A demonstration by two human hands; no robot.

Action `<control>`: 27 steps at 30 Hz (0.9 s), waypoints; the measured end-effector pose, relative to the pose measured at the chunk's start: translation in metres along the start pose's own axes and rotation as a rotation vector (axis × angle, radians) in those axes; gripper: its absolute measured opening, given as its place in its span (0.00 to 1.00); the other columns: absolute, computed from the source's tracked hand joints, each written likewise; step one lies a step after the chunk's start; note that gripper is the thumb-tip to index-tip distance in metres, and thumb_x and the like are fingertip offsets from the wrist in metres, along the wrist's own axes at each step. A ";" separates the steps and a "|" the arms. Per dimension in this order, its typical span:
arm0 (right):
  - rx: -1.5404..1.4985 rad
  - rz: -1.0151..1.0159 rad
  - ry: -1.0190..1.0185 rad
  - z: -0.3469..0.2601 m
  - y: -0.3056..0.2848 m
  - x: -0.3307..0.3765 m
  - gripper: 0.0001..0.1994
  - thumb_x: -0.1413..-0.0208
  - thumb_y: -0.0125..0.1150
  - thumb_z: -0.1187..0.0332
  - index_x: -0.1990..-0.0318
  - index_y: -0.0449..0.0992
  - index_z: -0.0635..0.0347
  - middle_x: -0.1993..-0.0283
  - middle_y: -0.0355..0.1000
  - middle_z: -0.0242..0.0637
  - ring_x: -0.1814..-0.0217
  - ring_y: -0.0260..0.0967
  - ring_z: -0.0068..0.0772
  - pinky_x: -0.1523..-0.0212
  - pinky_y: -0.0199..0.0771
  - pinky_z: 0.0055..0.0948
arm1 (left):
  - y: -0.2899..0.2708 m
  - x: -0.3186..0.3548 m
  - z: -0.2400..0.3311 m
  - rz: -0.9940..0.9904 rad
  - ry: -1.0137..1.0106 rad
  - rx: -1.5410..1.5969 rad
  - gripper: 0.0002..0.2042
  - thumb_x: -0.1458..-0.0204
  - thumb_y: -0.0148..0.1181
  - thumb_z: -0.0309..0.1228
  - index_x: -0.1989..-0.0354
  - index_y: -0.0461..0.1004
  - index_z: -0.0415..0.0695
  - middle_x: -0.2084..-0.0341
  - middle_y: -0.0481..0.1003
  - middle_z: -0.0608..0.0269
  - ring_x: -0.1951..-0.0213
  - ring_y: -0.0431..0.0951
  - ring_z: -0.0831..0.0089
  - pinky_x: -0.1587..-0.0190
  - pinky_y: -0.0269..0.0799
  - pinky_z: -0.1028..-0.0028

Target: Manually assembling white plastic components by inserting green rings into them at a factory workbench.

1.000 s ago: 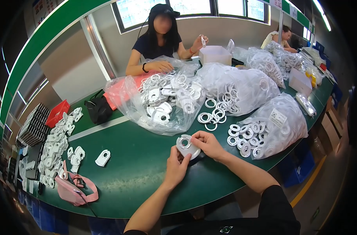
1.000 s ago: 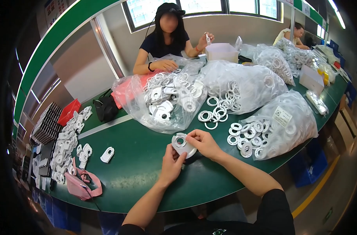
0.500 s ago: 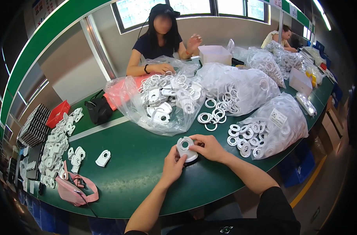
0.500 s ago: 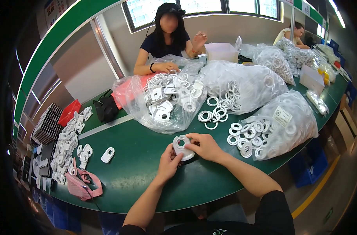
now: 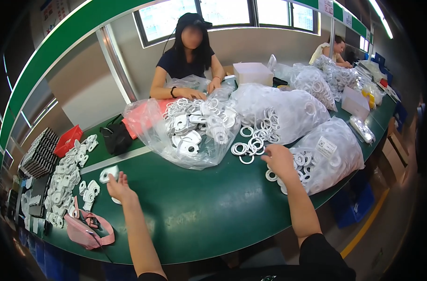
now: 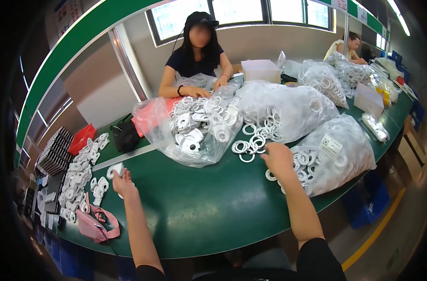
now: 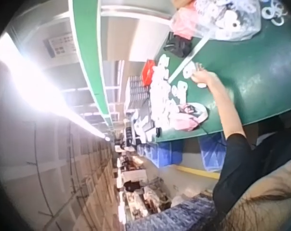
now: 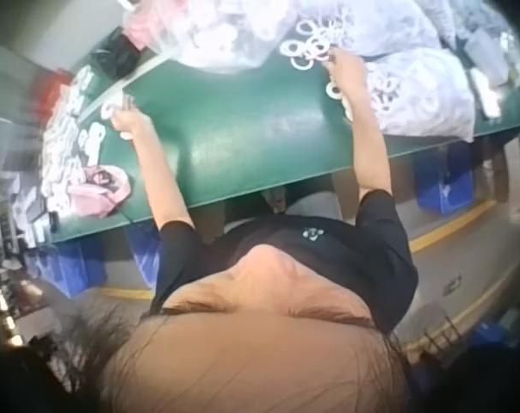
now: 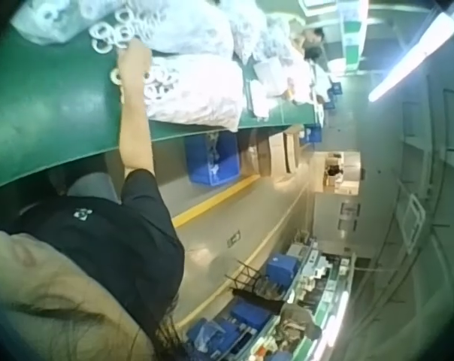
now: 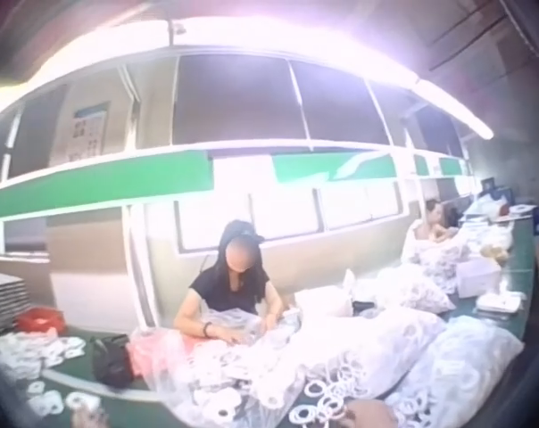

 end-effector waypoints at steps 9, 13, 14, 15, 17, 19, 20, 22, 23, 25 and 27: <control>0.130 -0.111 0.143 0.026 -0.005 0.003 0.18 0.66 0.72 0.61 0.66 0.78 0.59 0.64 0.75 0.41 0.59 0.72 0.43 0.59 0.70 0.38 | 0.126 0.053 -0.036 -0.687 0.428 -0.907 0.15 0.49 0.56 0.32 0.55 0.72 0.38 0.58 0.73 0.54 0.54 0.73 0.65 0.51 0.66 0.70; 0.141 -0.174 0.144 0.022 0.002 0.000 0.14 0.63 0.70 0.63 0.66 0.78 0.57 0.64 0.75 0.42 0.59 0.72 0.43 0.59 0.71 0.38 | 0.174 0.110 -0.091 -1.151 0.778 -1.061 0.17 0.54 0.60 0.32 0.55 0.71 0.40 0.55 0.71 0.54 0.52 0.69 0.56 0.50 0.66 0.61; 0.142 -0.174 0.145 0.024 0.004 -0.001 0.14 0.63 0.70 0.63 0.66 0.78 0.57 0.64 0.75 0.42 0.59 0.72 0.43 0.59 0.71 0.38 | 0.181 0.117 -0.095 -1.152 0.777 -1.060 0.17 0.54 0.60 0.32 0.55 0.71 0.40 0.55 0.71 0.54 0.52 0.69 0.56 0.50 0.66 0.61; 0.131 -0.161 0.147 0.027 0.005 -0.002 0.13 0.61 0.69 0.64 0.67 0.78 0.57 0.65 0.75 0.42 0.60 0.72 0.43 0.59 0.71 0.38 | 0.185 0.126 -0.115 -1.262 0.723 -1.298 0.18 0.55 0.60 0.32 0.55 0.71 0.41 0.53 0.70 0.54 0.51 0.68 0.55 0.50 0.66 0.61; 0.123 -0.148 0.151 0.031 0.007 -0.004 0.11 0.60 0.67 0.64 0.67 0.78 0.57 0.66 0.75 0.42 0.60 0.73 0.43 0.59 0.71 0.38 | 0.184 0.136 -0.135 -1.368 0.656 -1.536 0.18 0.55 0.60 0.32 0.54 0.71 0.42 0.52 0.68 0.54 0.50 0.67 0.54 0.51 0.66 0.60; 0.113 0.024 0.095 0.029 -0.004 -0.006 0.09 0.56 0.63 0.65 0.69 0.78 0.58 0.68 0.74 0.43 0.64 0.73 0.43 0.63 0.71 0.39 | 0.183 0.136 -0.139 -1.297 0.674 -1.526 0.19 0.57 0.61 0.31 0.54 0.70 0.42 0.51 0.66 0.55 0.52 0.66 0.52 0.53 0.67 0.60; 0.116 0.024 0.100 0.030 -0.005 -0.006 0.09 0.56 0.63 0.65 0.69 0.78 0.58 0.68 0.74 0.43 0.64 0.73 0.43 0.63 0.71 0.39 | 0.183 0.139 -0.142 -1.303 0.673 -1.523 0.19 0.57 0.61 0.31 0.54 0.70 0.42 0.51 0.66 0.55 0.52 0.66 0.52 0.53 0.67 0.60; -0.086 0.385 -0.049 0.014 -0.030 -0.004 0.07 0.53 0.60 0.67 0.69 0.77 0.60 0.70 0.74 0.43 0.68 0.73 0.42 0.67 0.70 0.37 | 0.186 0.137 -0.132 -1.102 0.773 -1.375 0.19 0.58 0.60 0.29 0.55 0.70 0.42 0.56 0.67 0.54 0.55 0.67 0.51 0.56 0.67 0.60; -0.227 0.397 -0.067 0.003 -0.032 -0.004 0.06 0.53 0.60 0.69 0.69 0.77 0.61 0.71 0.73 0.42 0.70 0.72 0.41 0.69 0.69 0.35 | 0.183 0.134 -0.130 -1.102 0.772 -1.380 0.19 0.58 0.60 0.29 0.55 0.70 0.42 0.56 0.67 0.54 0.55 0.67 0.51 0.56 0.67 0.60; -0.425 0.441 -0.146 -0.017 -0.037 -0.001 0.04 0.53 0.60 0.72 0.70 0.76 0.62 0.72 0.72 0.40 0.75 0.70 0.36 0.72 0.68 0.30 | 0.183 0.132 -0.118 -1.180 0.862 -1.296 0.18 0.58 0.59 0.26 0.55 0.70 0.40 0.60 0.68 0.53 0.58 0.67 0.51 0.56 0.66 0.60; -0.506 0.447 -0.225 -0.032 -0.034 0.002 0.04 0.53 0.60 0.73 0.69 0.76 0.63 0.72 0.72 0.40 0.75 0.69 0.36 0.72 0.68 0.29 | 0.188 0.139 -0.106 -1.229 0.820 -1.243 0.15 0.59 0.57 0.22 0.59 0.70 0.39 0.64 0.68 0.52 0.60 0.67 0.52 0.57 0.65 0.61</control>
Point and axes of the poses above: each hand's wrist, its own x-axis away from the middle knuckle, its own y-axis out of the palm, z = x × y, the point moved 7 cm from there along -x, towards the middle knuckle
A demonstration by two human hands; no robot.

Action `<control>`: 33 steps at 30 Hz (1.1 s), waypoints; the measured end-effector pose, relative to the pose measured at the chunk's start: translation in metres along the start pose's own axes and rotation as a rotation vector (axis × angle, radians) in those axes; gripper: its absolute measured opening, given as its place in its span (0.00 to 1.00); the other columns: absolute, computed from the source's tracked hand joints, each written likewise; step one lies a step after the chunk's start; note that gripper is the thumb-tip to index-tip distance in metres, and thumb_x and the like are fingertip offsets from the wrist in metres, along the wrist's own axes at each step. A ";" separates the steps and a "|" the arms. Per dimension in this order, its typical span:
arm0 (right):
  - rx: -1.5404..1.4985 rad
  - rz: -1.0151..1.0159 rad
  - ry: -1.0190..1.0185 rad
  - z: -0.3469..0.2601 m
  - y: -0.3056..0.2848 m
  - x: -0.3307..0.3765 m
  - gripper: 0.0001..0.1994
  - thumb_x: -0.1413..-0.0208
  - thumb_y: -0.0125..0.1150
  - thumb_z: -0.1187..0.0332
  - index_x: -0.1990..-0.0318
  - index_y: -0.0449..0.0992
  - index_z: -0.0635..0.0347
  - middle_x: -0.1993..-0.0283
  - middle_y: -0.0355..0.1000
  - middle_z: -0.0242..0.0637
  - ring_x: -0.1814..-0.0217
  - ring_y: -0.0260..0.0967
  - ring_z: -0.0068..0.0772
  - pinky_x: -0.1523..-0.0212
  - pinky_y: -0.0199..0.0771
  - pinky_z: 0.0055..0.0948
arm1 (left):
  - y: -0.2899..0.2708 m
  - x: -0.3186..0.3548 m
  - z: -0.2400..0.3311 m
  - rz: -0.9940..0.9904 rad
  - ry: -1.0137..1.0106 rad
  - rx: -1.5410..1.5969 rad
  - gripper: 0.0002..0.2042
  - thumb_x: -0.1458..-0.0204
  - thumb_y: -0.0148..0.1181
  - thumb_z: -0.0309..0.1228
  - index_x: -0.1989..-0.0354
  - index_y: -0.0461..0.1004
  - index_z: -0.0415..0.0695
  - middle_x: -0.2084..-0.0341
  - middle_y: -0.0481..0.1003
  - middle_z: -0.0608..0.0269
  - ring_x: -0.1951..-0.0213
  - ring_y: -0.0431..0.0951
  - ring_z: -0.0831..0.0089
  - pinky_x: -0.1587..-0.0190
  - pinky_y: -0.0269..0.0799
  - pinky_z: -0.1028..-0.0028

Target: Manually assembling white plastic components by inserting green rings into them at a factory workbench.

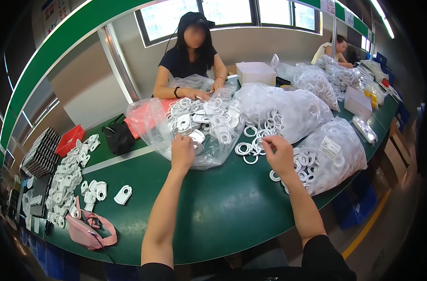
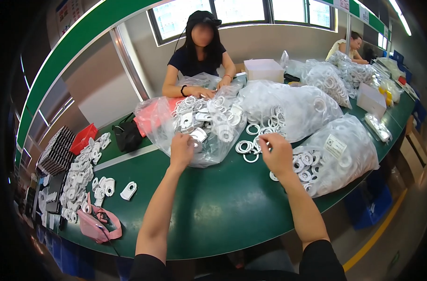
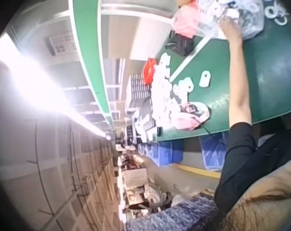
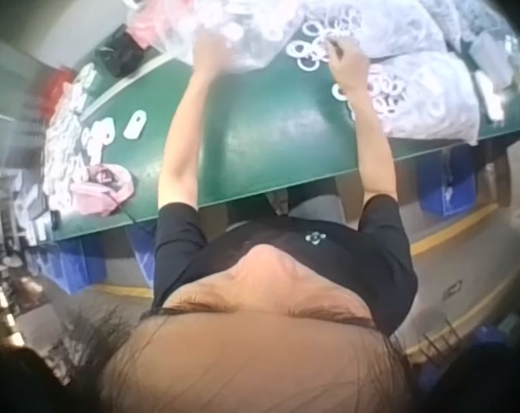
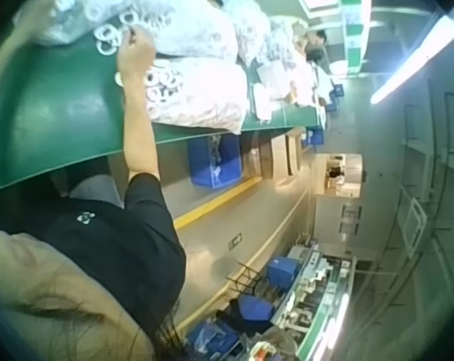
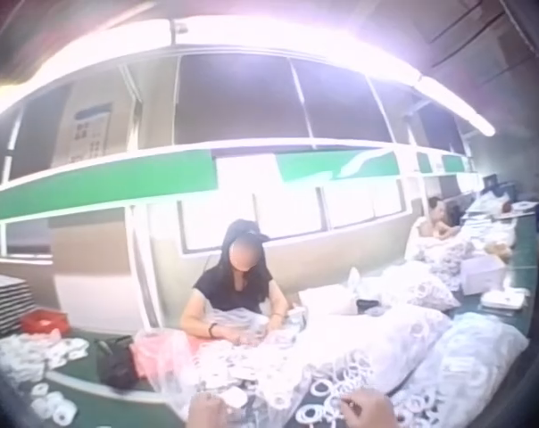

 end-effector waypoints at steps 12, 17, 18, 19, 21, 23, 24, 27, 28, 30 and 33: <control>-0.927 -0.710 0.347 -0.038 0.088 0.064 0.08 0.41 0.51 0.72 0.57 0.73 0.64 0.65 0.73 0.29 0.67 0.66 0.14 0.66 0.67 0.16 | 0.020 0.137 0.103 -0.591 -0.945 2.107 0.31 0.43 0.27 0.58 0.51 0.66 0.43 0.66 0.72 0.54 0.75 0.68 0.66 0.81 0.59 0.78; -0.729 -0.694 0.191 -0.046 0.094 0.077 0.11 0.43 0.54 0.72 0.54 0.73 0.62 0.64 0.70 0.32 0.66 0.67 0.18 0.65 0.68 0.19 | 0.028 0.147 0.116 -0.690 -0.875 1.956 0.43 0.55 0.18 0.72 0.48 0.65 0.50 0.59 0.73 0.55 0.61 0.77 0.58 0.80 0.66 0.77; -0.567 -0.642 -0.043 -0.051 0.089 0.075 0.12 0.45 0.55 0.73 0.53 0.73 0.60 0.64 0.69 0.32 0.66 0.66 0.19 0.66 0.67 0.19 | 0.033 0.150 0.119 -0.699 -0.874 1.930 0.42 0.54 0.19 0.71 0.47 0.64 0.50 0.60 0.73 0.55 0.62 0.77 0.59 0.80 0.66 0.77; -0.501 -0.612 -0.136 -0.051 0.089 0.075 0.14 0.46 0.57 0.73 0.52 0.73 0.57 0.65 0.66 0.32 0.67 0.65 0.19 0.68 0.67 0.20 | 0.037 0.152 0.122 -0.708 -0.872 1.903 0.41 0.53 0.19 0.70 0.46 0.63 0.51 0.61 0.74 0.55 0.63 0.77 0.60 0.80 0.67 0.77; -0.550 -0.618 -0.021 -0.053 0.090 0.074 0.13 0.47 0.57 0.73 0.52 0.73 0.58 0.65 0.66 0.32 0.67 0.65 0.19 0.68 0.67 0.20 | 0.045 0.157 0.116 -0.684 -0.851 1.871 0.35 0.46 0.25 0.64 0.45 0.62 0.47 0.61 0.74 0.53 0.64 0.77 0.61 0.81 0.67 0.78; -0.640 -0.583 0.230 -0.045 0.087 0.070 0.13 0.47 0.58 0.73 0.53 0.73 0.59 0.65 0.67 0.32 0.70 0.66 0.19 0.70 0.67 0.19 | 0.049 0.157 0.113 -0.680 -0.823 1.855 0.28 0.40 0.31 0.54 0.48 0.62 0.41 0.60 0.74 0.49 0.65 0.77 0.62 0.81 0.65 0.78; -0.568 -0.499 0.189 -0.038 0.082 0.063 0.13 0.48 0.58 0.72 0.54 0.73 0.60 0.66 0.67 0.33 0.72 0.66 0.20 0.71 0.68 0.21 | 0.046 0.156 0.114 -0.679 -0.851 1.973 0.23 0.39 0.35 0.46 0.52 0.63 0.37 0.57 0.72 0.42 0.65 0.77 0.60 0.82 0.65 0.79; -0.124 -0.359 -0.010 -0.019 0.058 0.043 0.12 0.53 0.62 0.69 0.61 0.74 0.61 0.66 0.68 0.38 0.67 0.69 0.34 0.66 0.69 0.29 | 0.041 0.154 0.104 -0.593 -0.863 1.884 0.21 0.39 0.36 0.46 0.53 0.62 0.39 0.54 0.71 0.42 0.62 0.76 0.60 0.81 0.65 0.78; 0.048 -0.298 -0.130 -0.013 0.056 0.041 0.11 0.55 0.64 0.68 0.63 0.75 0.60 0.66 0.69 0.39 0.64 0.69 0.39 0.63 0.69 0.32 | 0.041 0.154 0.103 -0.596 -0.840 1.934 0.19 0.40 0.37 0.42 0.53 0.63 0.39 0.52 0.70 0.40 0.61 0.76 0.59 0.79 0.67 0.78; 0.132 -0.254 -0.112 -0.002 0.053 0.044 0.09 0.57 0.64 0.67 0.68 0.75 0.59 0.66 0.69 0.38 0.59 0.66 0.41 0.60 0.67 0.35 | 0.039 0.152 0.106 -0.581 -0.857 1.917 0.18 0.40 0.39 0.43 0.54 0.63 0.39 0.52 0.70 0.41 0.61 0.77 0.60 0.78 0.68 0.77; 0.295 -0.551 0.015 0.017 0.067 0.049 0.08 0.56 0.64 0.66 0.73 0.73 0.59 0.69 0.68 0.37 0.61 0.65 0.40 0.61 0.67 0.36 | 0.034 0.150 0.111 -0.514 -0.890 1.874 0.18 0.40 0.42 0.44 0.54 0.64 0.41 0.54 0.72 0.46 0.61 0.77 0.63 0.76 0.69 0.76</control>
Point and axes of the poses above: each hand's wrist, its own x-axis away from the middle knuckle, its own y-axis out of the palm, z = x × y, the point moved 7 cm from there along -x, towards the middle knuckle
